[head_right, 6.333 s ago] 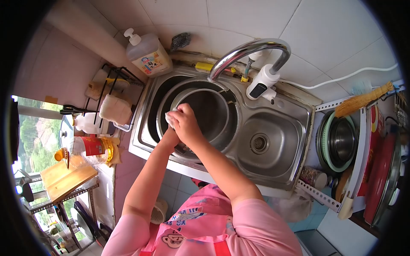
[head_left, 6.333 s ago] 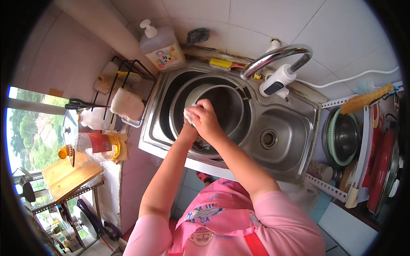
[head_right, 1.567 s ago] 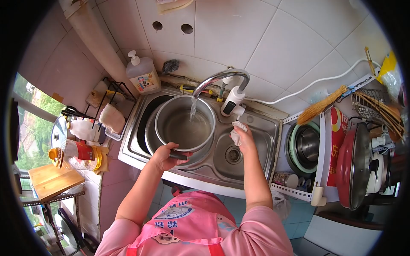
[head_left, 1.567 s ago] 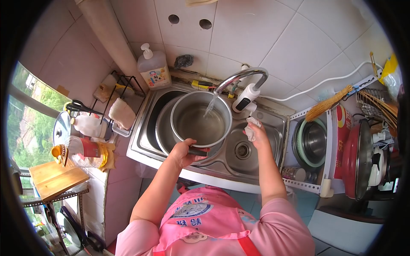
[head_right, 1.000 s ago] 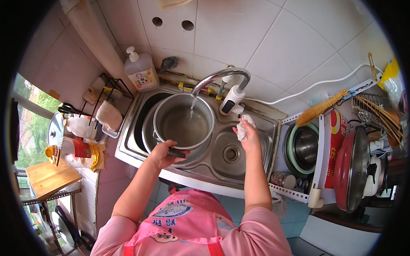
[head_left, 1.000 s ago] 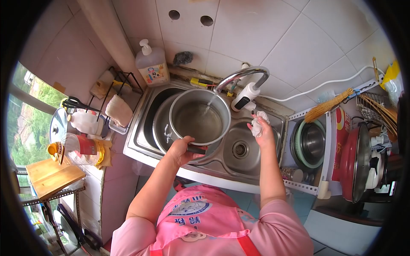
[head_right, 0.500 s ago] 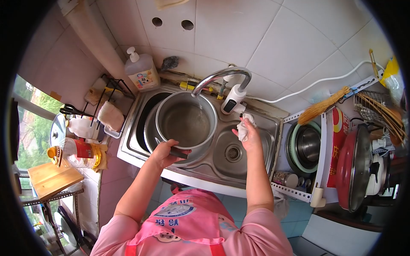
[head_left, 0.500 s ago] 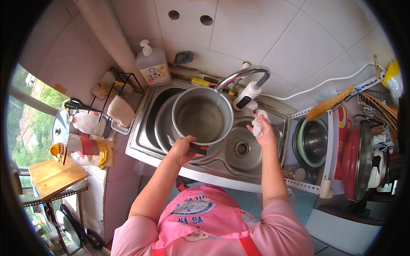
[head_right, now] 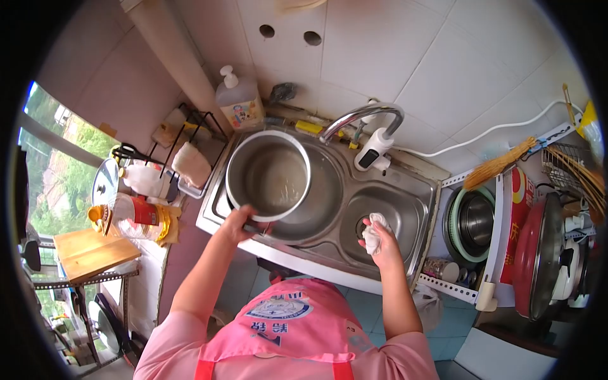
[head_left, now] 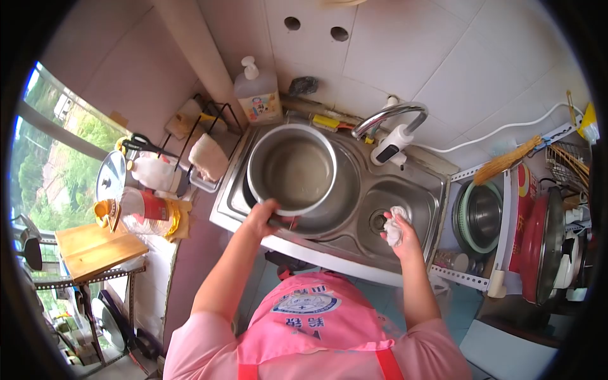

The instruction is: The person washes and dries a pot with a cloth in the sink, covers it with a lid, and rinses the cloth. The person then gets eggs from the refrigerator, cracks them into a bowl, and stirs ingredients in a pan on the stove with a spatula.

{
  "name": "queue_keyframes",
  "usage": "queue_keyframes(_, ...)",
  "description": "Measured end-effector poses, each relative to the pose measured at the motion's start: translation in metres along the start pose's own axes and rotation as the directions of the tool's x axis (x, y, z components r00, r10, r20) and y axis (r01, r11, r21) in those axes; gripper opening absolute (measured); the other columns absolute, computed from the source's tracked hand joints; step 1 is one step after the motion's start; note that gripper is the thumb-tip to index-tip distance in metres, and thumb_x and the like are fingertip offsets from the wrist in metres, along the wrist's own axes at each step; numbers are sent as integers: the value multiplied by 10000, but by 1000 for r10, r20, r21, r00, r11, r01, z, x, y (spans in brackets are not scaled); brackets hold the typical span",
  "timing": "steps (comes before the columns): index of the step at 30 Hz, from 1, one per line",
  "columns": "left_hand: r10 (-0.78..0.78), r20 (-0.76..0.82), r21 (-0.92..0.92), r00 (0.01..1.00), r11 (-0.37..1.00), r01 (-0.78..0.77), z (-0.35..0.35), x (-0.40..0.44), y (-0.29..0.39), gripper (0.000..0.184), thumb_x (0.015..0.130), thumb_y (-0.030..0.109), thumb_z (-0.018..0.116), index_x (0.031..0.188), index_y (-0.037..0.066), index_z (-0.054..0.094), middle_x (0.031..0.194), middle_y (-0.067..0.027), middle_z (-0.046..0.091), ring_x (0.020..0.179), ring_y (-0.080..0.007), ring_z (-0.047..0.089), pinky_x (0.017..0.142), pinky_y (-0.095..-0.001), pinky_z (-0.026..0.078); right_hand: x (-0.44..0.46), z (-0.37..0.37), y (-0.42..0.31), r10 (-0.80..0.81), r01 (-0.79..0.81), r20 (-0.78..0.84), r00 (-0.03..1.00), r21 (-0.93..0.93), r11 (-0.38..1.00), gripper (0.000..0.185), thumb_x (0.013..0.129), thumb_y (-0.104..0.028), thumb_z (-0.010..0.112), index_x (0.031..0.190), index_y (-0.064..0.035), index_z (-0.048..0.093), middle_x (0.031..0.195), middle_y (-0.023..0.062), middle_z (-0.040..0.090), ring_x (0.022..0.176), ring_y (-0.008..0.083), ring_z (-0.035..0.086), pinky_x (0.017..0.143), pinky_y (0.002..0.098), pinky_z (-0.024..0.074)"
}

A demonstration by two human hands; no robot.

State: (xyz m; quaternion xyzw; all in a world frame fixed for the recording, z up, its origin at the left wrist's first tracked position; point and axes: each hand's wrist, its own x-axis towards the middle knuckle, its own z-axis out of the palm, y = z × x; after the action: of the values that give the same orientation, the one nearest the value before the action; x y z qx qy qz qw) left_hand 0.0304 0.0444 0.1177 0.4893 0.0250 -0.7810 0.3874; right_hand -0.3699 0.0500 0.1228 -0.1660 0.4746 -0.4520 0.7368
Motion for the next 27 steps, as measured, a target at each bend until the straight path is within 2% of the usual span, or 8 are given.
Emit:
queue_keyframes(7,-95,-81,41,992,994,99,32,6,-6,397,893,81,369,1229,-129,381,1132,-337,531,981,-456,615,836,-577,518,5,8,10,23,-23,-7,1000,1,1000,287,885,-269,632,1141,-151,575,1052,33,646,779,141,633,599,369,565)
queue_keyframes(9,-88,76,20,993,996,87,8,0,0,399,906,97,362,1234,-129,395,1142,-316,542,973,-460,615,814,-579,515,9,10,11,27,-28,8,1000,27,999,301,878,-261,642,1149,-155,564,1062,38,639,767,146,627,596,364,562)
queue_keyframes(11,-85,-72,52,994,995,89,10,16,4,398,905,91,364,1228,-139,393,1141,-316,546,971,-452,619,811,-576,513,9,16,19,63,-63,11,998,-8,998,312,872,-237,652,1155,-150,553,1079,42,629,758,150,625,596,364,563)
queue_keyframes(17,-86,-98,106,992,990,96,6,14,-2,393,873,62,387,1203,-151,381,1071,-333,564,908,-452,645,759,-582,526,16,58,17,-185,239,166,969,-418,876,511,797,-24,699,1274,-119,541,1226,92,566,944,199,622,829,303,511)
queue_keyframes(19,-80,-78,109,994,990,89,6,2,-2,396,872,68,391,1202,-151,382,1095,-331,556,924,-455,640,773,-581,517,4,96,-3,-465,687,595,656,-725,42,598,744,-9,715,1296,-149,533,1326,113,506,978,250,628,862,354,506)
queue_keyframes(20,-73,-69,104,995,991,80,8,0,-1,396,872,68,391,1202,-151,382,1095,-331,556,924,-455,640,773,-581,517,0,116,-16,-325,695,683,654,-712,-96,635,721,-9,717,1306,-168,530,1363,115,472,996,276,622,876,372,500)
queue_keyframes(23,-135,-23,226,991,964,137,7,-4,5,384,879,79,393,1193,-142,395,1117,-319,557,925,-453,642,779,-568,514,9,140,-30,-155,719,782,604,-618,-319,545,669,-22,723,1181,-167,610,1290,91,534,975,300,619,825,390,508)
queue_keyframes(27,-179,59,162,982,973,167,3,-6,8,375,893,109,422,1186,-124,405,1100,-287,568,942,-432,642,736,-551,526,28,151,-40,-44,766,868,495,-459,-450,135,693,-33,644,780,-109,573,817,34,590,805,265,613,663,396,486)
